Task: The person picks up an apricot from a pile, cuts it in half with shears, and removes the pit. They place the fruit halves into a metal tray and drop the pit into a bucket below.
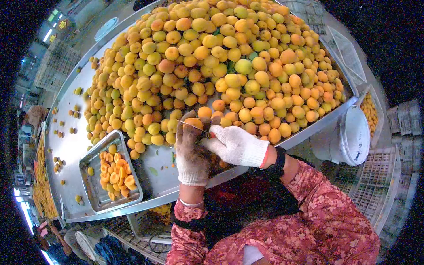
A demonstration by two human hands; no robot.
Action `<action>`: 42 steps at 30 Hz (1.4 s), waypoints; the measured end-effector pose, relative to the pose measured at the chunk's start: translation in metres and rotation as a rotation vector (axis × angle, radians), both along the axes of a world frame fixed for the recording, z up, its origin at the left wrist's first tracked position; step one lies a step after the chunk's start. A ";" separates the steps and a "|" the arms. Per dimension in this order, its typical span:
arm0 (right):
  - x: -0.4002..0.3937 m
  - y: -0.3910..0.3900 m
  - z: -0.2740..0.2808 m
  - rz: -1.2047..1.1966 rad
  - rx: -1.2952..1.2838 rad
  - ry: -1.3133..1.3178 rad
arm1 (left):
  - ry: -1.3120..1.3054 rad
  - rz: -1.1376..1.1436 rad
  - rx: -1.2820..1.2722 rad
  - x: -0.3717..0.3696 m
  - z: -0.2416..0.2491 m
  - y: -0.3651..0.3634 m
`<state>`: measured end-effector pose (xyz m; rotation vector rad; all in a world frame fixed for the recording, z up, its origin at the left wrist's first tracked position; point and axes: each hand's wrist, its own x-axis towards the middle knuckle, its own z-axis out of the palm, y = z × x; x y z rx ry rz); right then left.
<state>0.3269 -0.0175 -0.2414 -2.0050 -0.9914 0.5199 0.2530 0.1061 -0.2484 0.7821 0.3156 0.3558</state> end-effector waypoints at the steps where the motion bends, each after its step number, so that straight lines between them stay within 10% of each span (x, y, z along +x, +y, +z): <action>1: -0.002 0.000 0.000 -0.002 -0.001 0.001 | 0.036 0.008 0.049 0.000 -0.002 0.001; 16: -0.007 -0.006 0.016 0.056 0.085 0.524 | -0.008 -0.012 0.023 -0.003 0.004 0.001; 26: -0.014 -0.007 -0.006 -0.074 0.156 -0.180 | -0.059 -0.087 0.028 -0.004 0.009 0.002; 34: -0.005 -0.011 -0.023 -0.092 0.079 -0.199 | 0.055 0.144 0.908 -0.003 -0.009 0.004; 38: 0.006 -0.017 -0.022 -0.090 0.021 0.338 | 0.020 0.012 0.344 0.009 -0.030 0.002; 42: 0.009 -0.033 -0.042 0.027 0.019 -0.004 | 0.033 -0.074 0.282 0.000 -0.007 0.008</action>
